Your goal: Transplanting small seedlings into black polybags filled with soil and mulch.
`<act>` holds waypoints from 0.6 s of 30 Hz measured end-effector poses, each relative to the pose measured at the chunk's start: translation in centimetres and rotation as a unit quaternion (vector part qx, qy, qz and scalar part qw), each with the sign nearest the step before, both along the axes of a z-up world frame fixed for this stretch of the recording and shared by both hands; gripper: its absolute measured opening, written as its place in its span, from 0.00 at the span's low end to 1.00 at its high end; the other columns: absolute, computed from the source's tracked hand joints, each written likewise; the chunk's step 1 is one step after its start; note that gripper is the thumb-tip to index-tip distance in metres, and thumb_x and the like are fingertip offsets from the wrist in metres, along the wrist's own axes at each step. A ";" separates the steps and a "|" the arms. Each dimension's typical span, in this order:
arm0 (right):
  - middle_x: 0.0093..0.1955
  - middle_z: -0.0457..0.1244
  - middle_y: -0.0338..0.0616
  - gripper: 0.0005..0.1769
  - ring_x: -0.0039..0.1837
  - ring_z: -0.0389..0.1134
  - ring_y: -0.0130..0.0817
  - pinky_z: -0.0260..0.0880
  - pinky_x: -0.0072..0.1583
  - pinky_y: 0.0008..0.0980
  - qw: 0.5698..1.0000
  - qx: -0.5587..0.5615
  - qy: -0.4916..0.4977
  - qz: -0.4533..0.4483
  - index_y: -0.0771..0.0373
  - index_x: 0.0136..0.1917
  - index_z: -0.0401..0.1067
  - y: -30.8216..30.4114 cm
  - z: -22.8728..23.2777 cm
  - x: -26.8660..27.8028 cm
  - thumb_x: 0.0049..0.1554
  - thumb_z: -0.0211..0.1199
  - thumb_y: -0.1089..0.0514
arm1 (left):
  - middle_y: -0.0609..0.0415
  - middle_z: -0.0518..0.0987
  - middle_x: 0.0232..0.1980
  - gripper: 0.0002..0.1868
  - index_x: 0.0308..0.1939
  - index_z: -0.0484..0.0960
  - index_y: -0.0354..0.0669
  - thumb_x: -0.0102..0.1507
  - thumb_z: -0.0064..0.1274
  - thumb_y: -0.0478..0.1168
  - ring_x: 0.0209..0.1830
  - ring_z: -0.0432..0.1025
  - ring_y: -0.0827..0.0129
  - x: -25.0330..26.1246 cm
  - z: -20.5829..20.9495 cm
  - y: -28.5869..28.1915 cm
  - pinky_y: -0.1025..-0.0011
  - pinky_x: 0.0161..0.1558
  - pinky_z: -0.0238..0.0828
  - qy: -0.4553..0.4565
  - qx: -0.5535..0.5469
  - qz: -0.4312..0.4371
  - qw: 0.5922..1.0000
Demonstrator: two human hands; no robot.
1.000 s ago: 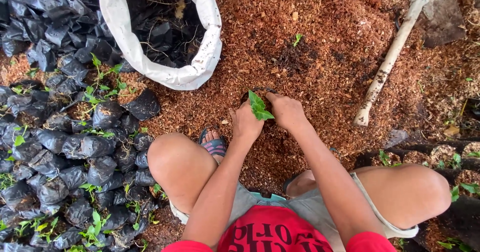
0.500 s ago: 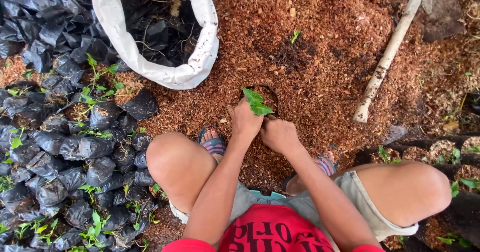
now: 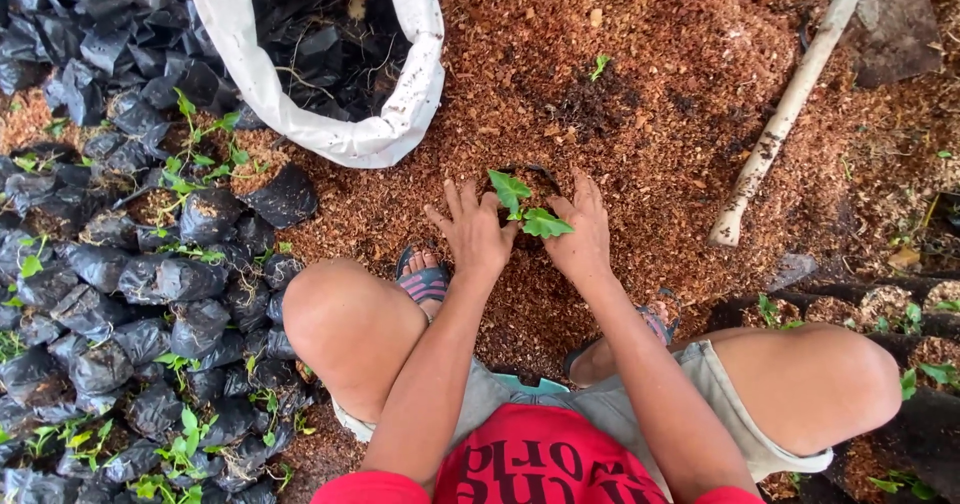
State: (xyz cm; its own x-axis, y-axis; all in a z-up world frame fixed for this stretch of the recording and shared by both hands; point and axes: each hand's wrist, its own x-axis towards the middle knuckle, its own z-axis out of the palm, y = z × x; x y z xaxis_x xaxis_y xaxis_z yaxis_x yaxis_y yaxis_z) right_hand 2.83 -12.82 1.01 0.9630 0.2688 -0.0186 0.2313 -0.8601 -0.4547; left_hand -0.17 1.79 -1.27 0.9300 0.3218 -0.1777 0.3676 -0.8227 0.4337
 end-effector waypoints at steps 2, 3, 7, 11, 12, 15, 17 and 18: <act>0.76 0.51 0.68 0.19 0.79 0.48 0.66 0.61 0.65 0.52 1.000 -0.011 0.026 -0.013 0.64 0.59 0.78 0.1 0.1 -0.2 0.58 0.65 0.51 | 0.36 0.67 0.72 0.20 0.51 0.84 0.41 0.57 0.68 0.41 0.81 0.45 0.37 0.2 -0.1 -0.1 0.23 0.68 0.31 0.000 -0.040 -0.008 0.999; 0.76 0.51 0.68 0.19 0.79 0.48 0.66 0.61 0.65 0.52 0.999 -0.011 0.029 -0.013 0.64 0.59 0.78 0.3 -0.1 -0.2 0.58 0.65 0.51 | 0.36 0.67 0.72 0.20 0.51 0.84 0.41 0.57 0.68 0.41 0.81 0.45 0.37 0.3 -0.2 0.0 0.23 0.68 0.31 0.003 -0.041 -0.008 0.999; 0.78 0.50 0.65 0.17 0.80 0.46 0.60 0.60 0.63 0.45 0.997 -0.068 0.015 -0.015 0.62 0.59 0.78 0.6 -0.5 0.2 0.57 0.67 0.55 | 0.39 0.65 0.73 0.22 0.51 0.81 0.43 0.56 0.69 0.42 0.81 0.43 0.37 0.9 -2.4 0.0 0.21 0.67 0.33 -0.011 -0.025 -0.016 1.000; 0.80 0.47 0.64 0.18 0.82 0.43 0.60 0.58 0.65 0.48 0.998 -0.045 0.045 0.005 0.59 0.60 0.76 -0.4 -1.7 1.3 0.57 0.65 0.55 | 0.39 0.63 0.75 0.24 0.50 0.81 0.46 0.55 0.71 0.48 0.81 0.43 0.37 1.1 -3.2 -0.1 0.18 0.66 0.34 -0.010 -0.017 -0.003 1.000; 0.80 0.47 0.64 0.18 0.82 0.43 0.60 0.58 0.65 0.48 0.998 -0.045 0.045 0.006 0.59 0.60 0.76 -0.6 -1.3 1.3 0.57 0.65 0.55 | 0.39 0.63 0.75 0.24 0.50 0.81 0.46 0.55 0.71 0.48 0.81 0.43 0.37 1.0 -2.5 0.0 0.18 0.66 0.34 -0.010 -0.017 -0.002 1.000; 0.81 0.42 0.64 0.22 0.82 0.41 0.64 0.58 0.67 0.56 0.997 0.037 0.057 0.031 0.61 0.63 0.73 -0.9 0.0 1.0 0.57 0.66 0.53 | 0.39 0.58 0.75 0.31 0.60 0.73 0.46 0.56 0.69 0.44 0.80 0.42 0.36 0.7 -1.2 0.1 0.18 0.65 0.41 -0.023 -0.038 -0.004 0.999; 0.81 0.42 0.67 0.23 0.82 0.40 0.68 0.58 0.70 0.58 0.995 0.061 0.045 0.066 0.62 0.66 0.72 -0.3 1.1 1.1 0.58 0.64 0.58 | 0.40 0.57 0.77 0.28 0.62 0.77 0.48 0.59 0.66 0.40 0.82 0.39 0.38 1.0 -1.2 0.2 0.20 0.68 0.37 -0.003 -0.021 -0.046 0.999; 0.81 0.42 0.67 0.23 0.82 0.40 0.68 0.58 0.70 0.58 0.995 0.062 0.044 0.066 0.62 0.66 0.72 -0.3 -0.2 1.4 0.58 0.64 0.58 | 0.40 0.57 0.77 0.28 0.62 0.77 0.48 0.59 0.66 0.40 0.82 0.39 0.38 1.0 -1.0 0.2 0.20 0.68 0.37 -0.004 -0.020 -0.047 0.999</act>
